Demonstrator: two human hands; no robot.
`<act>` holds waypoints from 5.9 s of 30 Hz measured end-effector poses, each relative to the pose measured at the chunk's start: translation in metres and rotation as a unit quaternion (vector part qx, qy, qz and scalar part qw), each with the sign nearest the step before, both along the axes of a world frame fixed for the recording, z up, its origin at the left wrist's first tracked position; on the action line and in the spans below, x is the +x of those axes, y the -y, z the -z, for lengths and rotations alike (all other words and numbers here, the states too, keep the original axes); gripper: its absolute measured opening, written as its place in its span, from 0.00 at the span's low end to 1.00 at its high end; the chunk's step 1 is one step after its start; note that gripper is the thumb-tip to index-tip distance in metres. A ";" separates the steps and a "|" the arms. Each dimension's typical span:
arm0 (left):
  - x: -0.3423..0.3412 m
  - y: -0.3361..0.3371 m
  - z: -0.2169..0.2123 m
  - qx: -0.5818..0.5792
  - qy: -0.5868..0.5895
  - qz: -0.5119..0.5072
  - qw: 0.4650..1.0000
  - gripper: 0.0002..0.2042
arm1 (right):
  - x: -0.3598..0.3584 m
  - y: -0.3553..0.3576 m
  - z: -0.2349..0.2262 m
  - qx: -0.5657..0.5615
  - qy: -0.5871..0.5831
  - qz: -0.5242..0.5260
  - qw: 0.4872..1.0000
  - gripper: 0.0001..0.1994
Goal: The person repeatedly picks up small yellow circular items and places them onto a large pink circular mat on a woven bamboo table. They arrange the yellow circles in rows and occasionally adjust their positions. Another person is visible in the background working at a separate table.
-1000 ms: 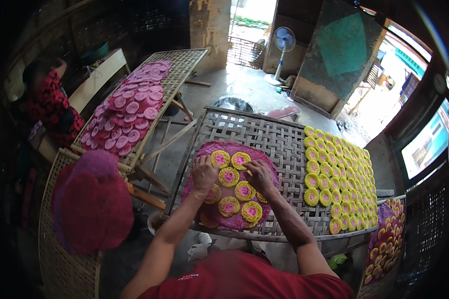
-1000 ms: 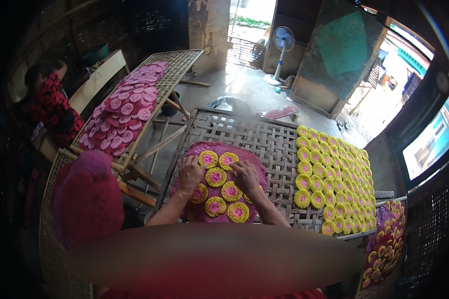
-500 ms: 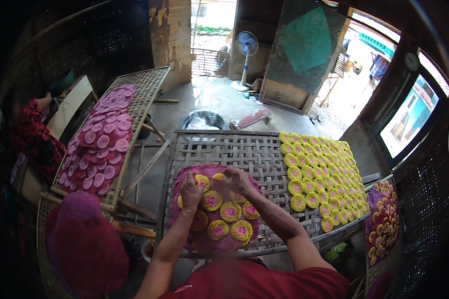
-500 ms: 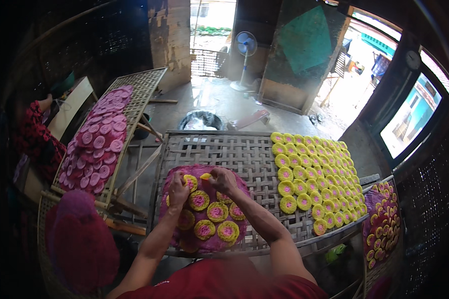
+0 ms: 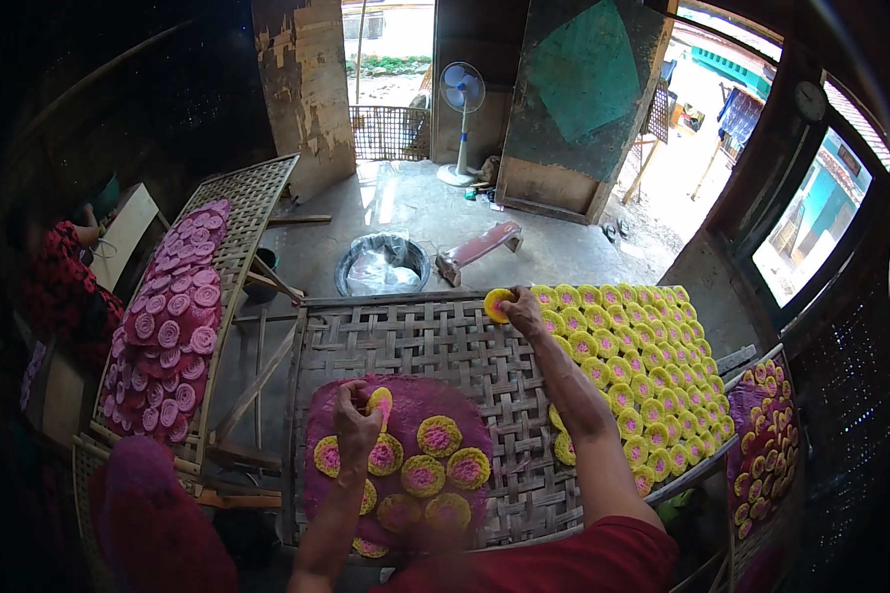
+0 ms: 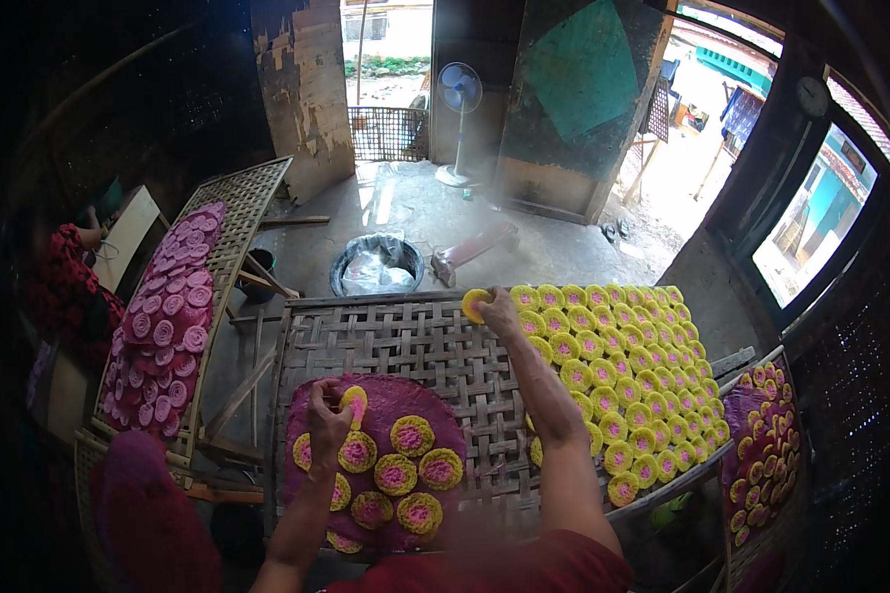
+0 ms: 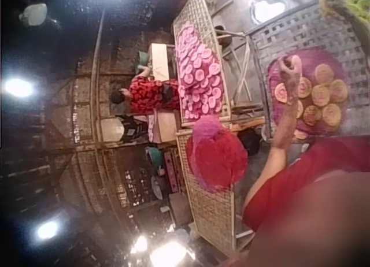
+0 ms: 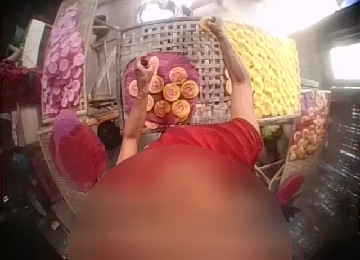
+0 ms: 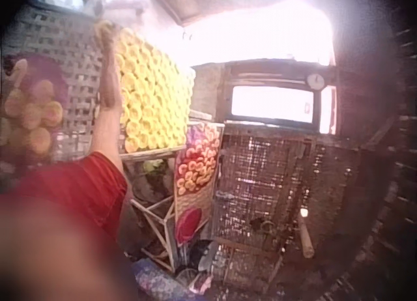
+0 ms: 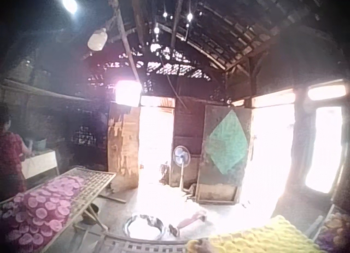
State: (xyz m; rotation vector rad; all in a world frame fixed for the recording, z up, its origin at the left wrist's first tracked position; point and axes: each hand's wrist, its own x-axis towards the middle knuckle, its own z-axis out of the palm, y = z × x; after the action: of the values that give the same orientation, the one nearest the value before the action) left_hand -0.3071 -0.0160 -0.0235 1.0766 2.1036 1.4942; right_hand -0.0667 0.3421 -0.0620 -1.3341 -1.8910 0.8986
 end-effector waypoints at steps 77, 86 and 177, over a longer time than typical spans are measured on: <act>0.034 0.080 -0.002 -0.118 -0.249 0.091 0.957 0.29 | -0.088 0.026 -0.021 0.256 0.189 -0.079 0.945 0.21; 0.058 0.047 -0.044 -0.052 -0.122 0.117 0.984 0.29 | -0.040 0.207 -0.057 -0.418 -0.009 -0.327 0.848 0.29; 0.027 0.180 0.026 -0.191 -0.304 0.057 0.932 0.27 | -0.262 0.087 -0.013 0.021 0.115 -0.314 0.942 0.18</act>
State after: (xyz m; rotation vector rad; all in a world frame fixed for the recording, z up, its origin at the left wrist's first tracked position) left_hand -0.2805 -0.1962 -0.0493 1.6040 2.5209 0.6877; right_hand -0.3291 0.2549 -0.0490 -0.8328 -2.5720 1.0226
